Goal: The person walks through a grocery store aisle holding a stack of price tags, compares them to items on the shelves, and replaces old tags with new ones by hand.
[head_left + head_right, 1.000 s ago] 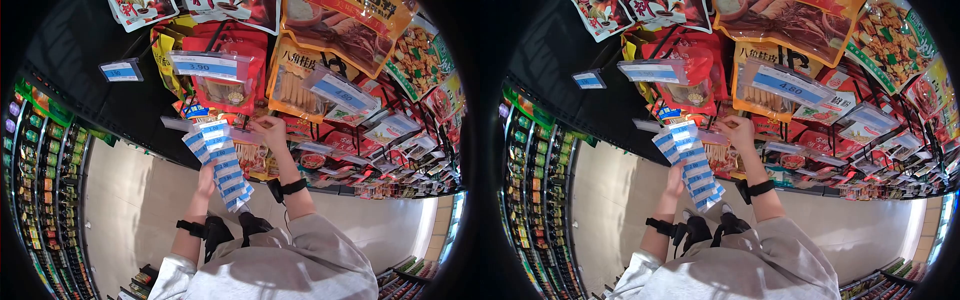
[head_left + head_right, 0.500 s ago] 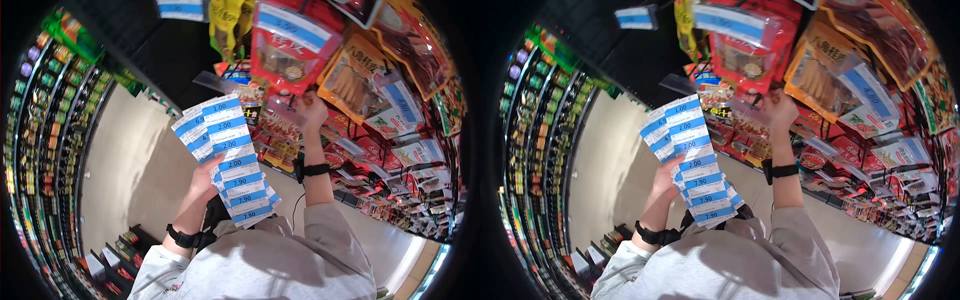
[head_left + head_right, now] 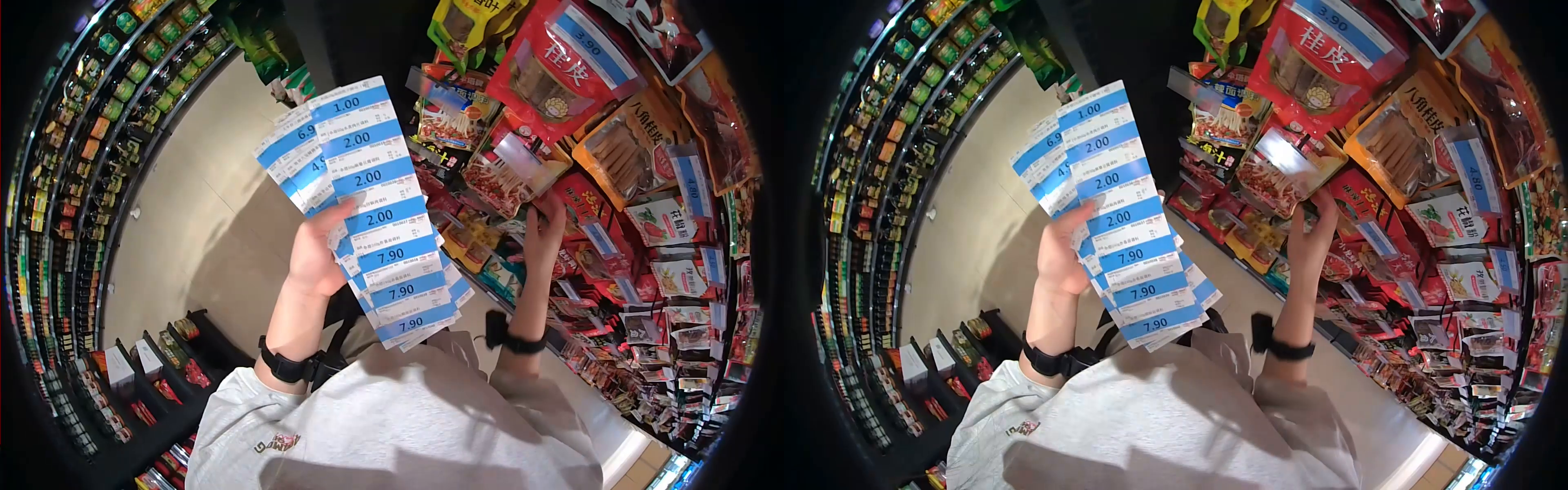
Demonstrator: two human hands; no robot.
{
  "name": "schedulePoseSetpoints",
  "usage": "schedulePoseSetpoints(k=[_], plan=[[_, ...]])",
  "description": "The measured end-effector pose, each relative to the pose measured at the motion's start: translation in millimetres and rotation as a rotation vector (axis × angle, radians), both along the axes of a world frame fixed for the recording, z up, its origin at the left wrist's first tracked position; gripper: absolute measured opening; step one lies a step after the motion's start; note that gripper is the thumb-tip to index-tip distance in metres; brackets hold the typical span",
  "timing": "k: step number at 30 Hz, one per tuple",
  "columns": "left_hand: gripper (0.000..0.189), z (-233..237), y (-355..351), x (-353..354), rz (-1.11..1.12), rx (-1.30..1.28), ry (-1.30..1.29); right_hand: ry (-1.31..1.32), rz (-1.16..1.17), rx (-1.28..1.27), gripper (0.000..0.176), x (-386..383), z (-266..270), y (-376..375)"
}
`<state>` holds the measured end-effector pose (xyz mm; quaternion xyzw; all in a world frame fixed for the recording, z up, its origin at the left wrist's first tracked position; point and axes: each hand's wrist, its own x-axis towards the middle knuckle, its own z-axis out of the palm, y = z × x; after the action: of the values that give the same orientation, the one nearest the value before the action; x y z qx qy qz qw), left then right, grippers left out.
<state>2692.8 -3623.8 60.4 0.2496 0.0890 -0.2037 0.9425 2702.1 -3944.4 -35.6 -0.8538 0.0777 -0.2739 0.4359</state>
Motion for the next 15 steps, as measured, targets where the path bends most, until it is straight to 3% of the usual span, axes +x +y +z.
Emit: schedulePoseSetpoints(k=[1, 3, 4, 6, 9, 15], plan=[[0.036, 6.0, 5.0, 0.1, 0.007, 0.017, 0.014, 0.036, 0.004, 0.009, 0.039, -22.5, 9.3, 13.2], [0.036, 1.8, 20.1, 3.8, 0.014, -0.01, -0.005, 0.248, -0.063, 0.3, 0.027, -45.1, 9.4, 23.1], [0.036, 1.2, 26.3, 6.3, 0.02, -0.03, -0.022, 0.245, -0.066, 0.296, 0.027, -59.4, 16.1, 30.6], [0.035, 4.1, 31.2, 14.5, 0.006, -0.05, -0.035, 0.242, 0.173, 0.451, 0.017, -80.5, 37.6, 45.5], [0.035, 3.1, 51.0, 25.3, 0.03, -0.034, 0.038, 0.226, 0.23, 0.609, 0.011, -82.5, 81.2, 81.1], [0.037, 30.3, 78.9, 47.2, 0.024, 0.015, -0.078, 0.32, 0.361, 0.562, 0.013, -74.0, 151.8, 166.3]])
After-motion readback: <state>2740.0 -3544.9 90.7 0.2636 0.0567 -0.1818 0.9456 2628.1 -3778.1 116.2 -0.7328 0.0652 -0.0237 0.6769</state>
